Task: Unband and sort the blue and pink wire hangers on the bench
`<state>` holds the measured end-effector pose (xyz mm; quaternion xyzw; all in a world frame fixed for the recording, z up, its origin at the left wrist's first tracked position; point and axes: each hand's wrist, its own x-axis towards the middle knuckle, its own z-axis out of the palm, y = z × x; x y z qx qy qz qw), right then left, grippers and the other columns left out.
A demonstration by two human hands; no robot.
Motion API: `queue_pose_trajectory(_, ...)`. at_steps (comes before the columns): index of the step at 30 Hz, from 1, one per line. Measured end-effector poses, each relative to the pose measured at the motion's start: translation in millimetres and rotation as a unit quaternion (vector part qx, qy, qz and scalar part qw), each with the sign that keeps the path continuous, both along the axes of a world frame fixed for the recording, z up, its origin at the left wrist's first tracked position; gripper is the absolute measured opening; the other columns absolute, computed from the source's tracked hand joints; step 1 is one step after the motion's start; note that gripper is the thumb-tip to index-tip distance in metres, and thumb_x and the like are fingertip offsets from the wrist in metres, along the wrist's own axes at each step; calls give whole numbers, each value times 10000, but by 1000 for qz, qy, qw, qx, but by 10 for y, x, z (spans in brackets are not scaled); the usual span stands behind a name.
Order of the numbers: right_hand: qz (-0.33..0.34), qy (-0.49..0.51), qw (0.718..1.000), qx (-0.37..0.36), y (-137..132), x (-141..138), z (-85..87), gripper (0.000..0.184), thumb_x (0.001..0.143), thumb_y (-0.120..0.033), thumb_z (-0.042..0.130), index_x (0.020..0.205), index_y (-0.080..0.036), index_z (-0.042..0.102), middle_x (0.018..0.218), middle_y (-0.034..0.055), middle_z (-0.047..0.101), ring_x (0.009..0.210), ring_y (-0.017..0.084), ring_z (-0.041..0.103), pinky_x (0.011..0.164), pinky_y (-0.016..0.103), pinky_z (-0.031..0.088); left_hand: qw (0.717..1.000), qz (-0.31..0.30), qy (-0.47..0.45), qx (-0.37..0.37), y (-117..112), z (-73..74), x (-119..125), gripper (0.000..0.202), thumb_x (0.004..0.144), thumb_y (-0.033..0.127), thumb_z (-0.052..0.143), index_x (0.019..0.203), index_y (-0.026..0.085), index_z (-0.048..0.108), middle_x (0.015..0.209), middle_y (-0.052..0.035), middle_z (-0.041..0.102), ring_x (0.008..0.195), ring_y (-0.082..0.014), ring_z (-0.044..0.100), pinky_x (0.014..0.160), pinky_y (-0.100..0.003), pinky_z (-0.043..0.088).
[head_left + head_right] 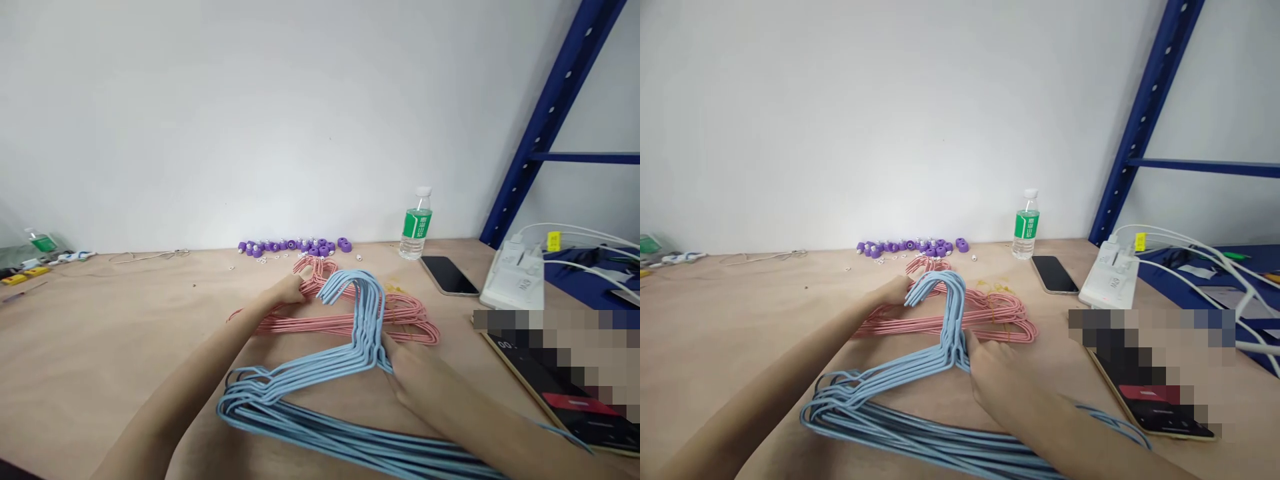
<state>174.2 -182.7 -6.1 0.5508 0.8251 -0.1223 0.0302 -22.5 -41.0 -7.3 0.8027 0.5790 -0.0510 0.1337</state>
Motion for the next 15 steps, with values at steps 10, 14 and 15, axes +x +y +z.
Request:
queue_pose_trajectory(10, 15, 92, 995, 33, 115, 94, -65, 407, 712, 8, 396, 1050, -142, 565, 908, 113, 656, 827, 234, 622, 704, 294, 448, 954, 186, -70, 226, -684, 679, -660, 107, 734, 225, 474, 782, 158, 543, 630, 9, 550, 614, -150, 519, 567, -227, 355)
queue_pose_trajectory(14, 16, 110, 994, -12, 513, -52, 253, 229, 789, -64, 425, 928, -140, 591, 948, 84, 628, 865, 192, 582, 726, 254, 425, 854, 325, -78, 399, -1090, 1094, -995, 140, 665, 288, 405, 715, 184, 486, 509, 23, 374, 534, -159, 419, 563, -248, 289)
queue_pose_trajectory(15, 11, 97, 995, -36, 649, -126, 340, 188, 784, -69, 440, 880, -123, 592, 867, 77, 628, 786, 183, 585, 656, 248, 427, 816, 362, -97, 441, -1165, 1144, -1118, 158, 640, 312, 420, 711, 187, 486, 518, 25, 358, 528, -155, 404, 564, -250, 283)
